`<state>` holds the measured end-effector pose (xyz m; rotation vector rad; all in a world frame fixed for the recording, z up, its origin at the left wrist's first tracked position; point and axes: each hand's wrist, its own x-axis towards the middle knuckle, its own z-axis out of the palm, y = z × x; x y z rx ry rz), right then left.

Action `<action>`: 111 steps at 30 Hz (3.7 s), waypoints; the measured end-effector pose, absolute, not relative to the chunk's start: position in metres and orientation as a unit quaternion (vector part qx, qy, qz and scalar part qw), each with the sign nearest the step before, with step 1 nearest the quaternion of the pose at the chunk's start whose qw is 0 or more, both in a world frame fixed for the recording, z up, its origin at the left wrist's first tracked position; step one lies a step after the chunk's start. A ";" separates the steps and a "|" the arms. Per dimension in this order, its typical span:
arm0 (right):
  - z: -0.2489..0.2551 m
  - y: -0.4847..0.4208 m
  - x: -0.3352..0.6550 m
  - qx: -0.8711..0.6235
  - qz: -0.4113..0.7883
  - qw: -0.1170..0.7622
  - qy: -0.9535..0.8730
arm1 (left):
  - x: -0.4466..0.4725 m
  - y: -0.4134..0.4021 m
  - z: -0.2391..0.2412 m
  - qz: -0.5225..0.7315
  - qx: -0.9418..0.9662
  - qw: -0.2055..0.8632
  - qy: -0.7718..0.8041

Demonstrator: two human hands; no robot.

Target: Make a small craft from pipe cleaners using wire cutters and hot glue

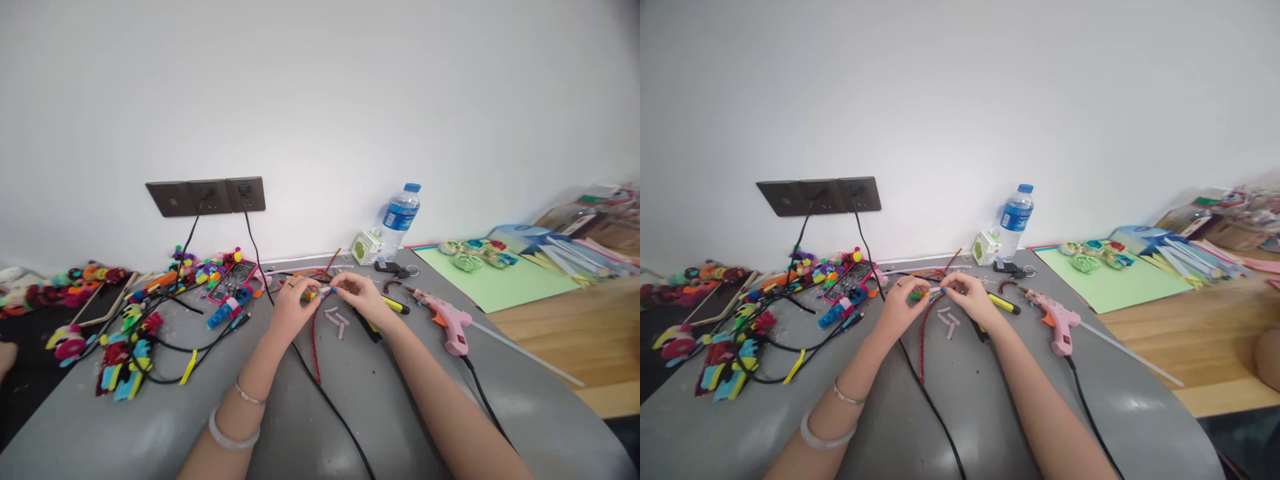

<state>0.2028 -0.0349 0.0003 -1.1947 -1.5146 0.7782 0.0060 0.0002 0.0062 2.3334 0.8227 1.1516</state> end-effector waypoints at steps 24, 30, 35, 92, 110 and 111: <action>0.001 -0.035 0.200 -0.478 0.342 0.522 -0.618 | 0.011 0.005 -0.001 0.484 0.793 0.254 0.270; 0.012 -0.037 0.209 -0.475 0.291 0.614 -0.560 | 0.012 0.005 -0.001 0.486 0.778 0.287 0.275; 0.035 -0.047 0.237 -0.545 0.199 0.645 -0.497 | 0.012 0.005 0.000 0.484 0.765 0.325 0.274; -0.024 -0.150 0.156 -0.550 0.345 0.626 -0.431 | 0.017 0.001 -0.002 0.513 0.708 0.378 0.304; -0.024 -0.151 0.151 -0.602 0.308 0.570 -0.467 | 0.017 -0.001 -0.002 0.522 0.715 0.367 0.286; -0.024 -0.151 0.150 -0.603 0.305 0.569 -0.468 | 0.017 -0.001 -0.002 0.521 0.714 0.368 0.288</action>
